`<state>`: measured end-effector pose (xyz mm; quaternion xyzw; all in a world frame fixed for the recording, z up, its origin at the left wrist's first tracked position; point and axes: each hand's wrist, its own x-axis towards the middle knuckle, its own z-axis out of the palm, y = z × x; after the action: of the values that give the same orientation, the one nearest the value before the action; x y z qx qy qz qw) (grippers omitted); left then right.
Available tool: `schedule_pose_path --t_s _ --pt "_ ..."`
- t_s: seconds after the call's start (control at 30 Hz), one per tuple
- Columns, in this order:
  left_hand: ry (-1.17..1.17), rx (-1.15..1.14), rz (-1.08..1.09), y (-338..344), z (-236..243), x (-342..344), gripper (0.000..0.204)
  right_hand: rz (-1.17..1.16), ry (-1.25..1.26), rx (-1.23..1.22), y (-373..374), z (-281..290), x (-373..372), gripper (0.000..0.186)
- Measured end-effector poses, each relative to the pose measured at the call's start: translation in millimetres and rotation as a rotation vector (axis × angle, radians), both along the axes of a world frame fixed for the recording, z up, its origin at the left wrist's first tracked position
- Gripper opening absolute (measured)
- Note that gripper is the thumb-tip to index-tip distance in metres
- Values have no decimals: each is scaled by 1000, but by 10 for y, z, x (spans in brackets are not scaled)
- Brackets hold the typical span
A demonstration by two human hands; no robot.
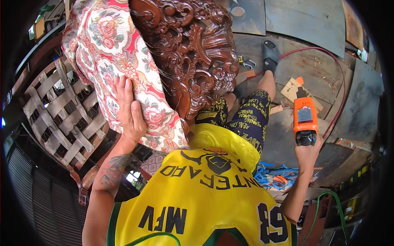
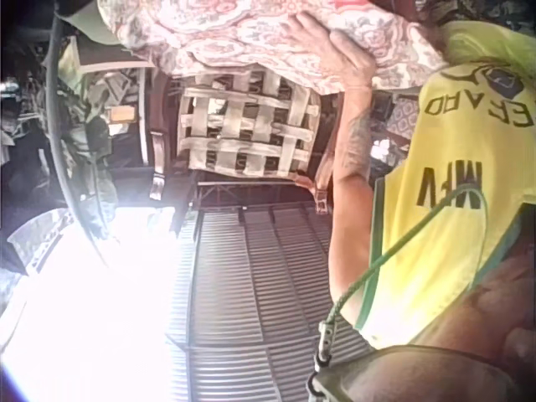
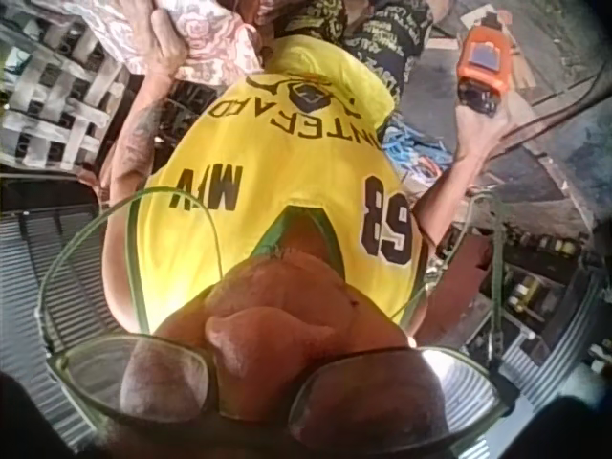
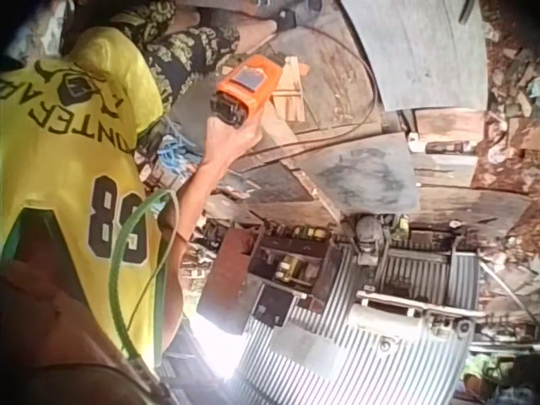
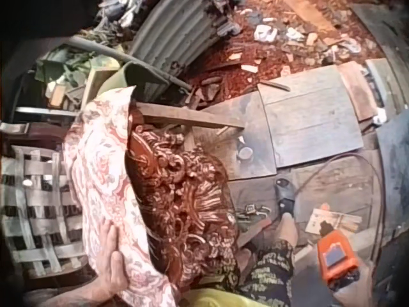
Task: Attaching floral fabric to a carved wooden chair frame using a pneumatic staple gun.
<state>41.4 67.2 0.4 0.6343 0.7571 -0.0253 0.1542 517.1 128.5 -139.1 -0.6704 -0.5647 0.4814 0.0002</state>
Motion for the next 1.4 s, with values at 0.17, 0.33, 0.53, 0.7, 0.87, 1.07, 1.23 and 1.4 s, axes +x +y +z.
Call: schedule_pose_path --t_s 0.17,0.33,0.53,0.7,0.87,1.07,1.23,1.4 --pt "-28 -86 -107 -5 113 -95 48 -13 33 22 -227 -137 -45 31" --pt "-101 -290 -395 198 231 -245 51 -68 49 -21 -395 -200 -30 32" --pt "129 -346 -381 374 70 123 47 -63 1 -113 -520 -159 -1 35" --pt "185 -395 -392 474 83 354 49 -17 -52 -143 -505 -138 -50 47" --pt "38 -319 -309 464 75 280 31 1 -87 -91 -457 -101 -124 53" --pt "140 -226 -337 631 34 451 44 -3 -76 -141 -355 -85 -138 56" --pt "278 -447 -317 894 80 641 22 -7 -66 -142 -296 -51 -134 54" --pt "73 -374 -308 913 251 465 15 -5 -93 -151 -304 -41 -100 54"
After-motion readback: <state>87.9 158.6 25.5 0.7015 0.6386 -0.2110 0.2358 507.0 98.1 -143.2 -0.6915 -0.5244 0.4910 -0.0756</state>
